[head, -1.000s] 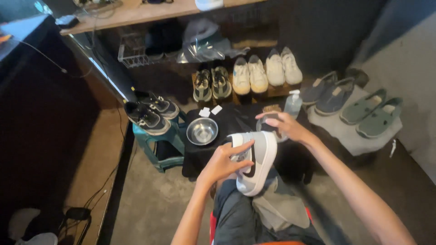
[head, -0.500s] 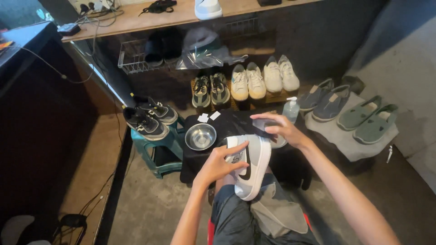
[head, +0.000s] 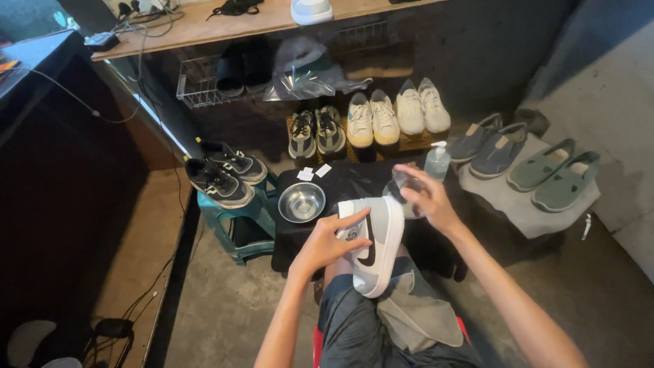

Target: A person is cleaning a white sneaker using a brush, a bowl of water, and a cloth.

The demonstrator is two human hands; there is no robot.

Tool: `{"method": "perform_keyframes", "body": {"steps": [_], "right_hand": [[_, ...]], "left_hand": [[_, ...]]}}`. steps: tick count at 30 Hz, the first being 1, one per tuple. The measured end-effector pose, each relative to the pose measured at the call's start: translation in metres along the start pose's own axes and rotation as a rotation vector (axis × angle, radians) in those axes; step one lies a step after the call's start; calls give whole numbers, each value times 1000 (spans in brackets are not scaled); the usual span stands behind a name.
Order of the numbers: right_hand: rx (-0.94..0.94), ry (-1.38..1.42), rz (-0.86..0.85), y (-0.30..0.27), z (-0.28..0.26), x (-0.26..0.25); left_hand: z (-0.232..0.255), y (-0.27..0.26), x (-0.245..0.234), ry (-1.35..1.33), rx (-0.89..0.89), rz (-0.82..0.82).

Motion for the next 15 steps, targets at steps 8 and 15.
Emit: {"method": "perform_keyframes", "body": {"steps": [8, 15], "right_hand": [[-516, -528, 140, -51, -40, -1], [-796, -866, 46, -100, 18, 22]], "left_hand": [[-14, 8, 9, 43, 22, 0], [-32, 28, -1, 41, -11, 73]]}}
Point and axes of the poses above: each hand's wrist, its own y-axis towards the middle knuckle, its own x-axis out of the palm, z = x × y, the point moved 5 cm from there along y, towards the middle knuckle, and after that the axes turned 1 degree about z, right-handed, at the moved point
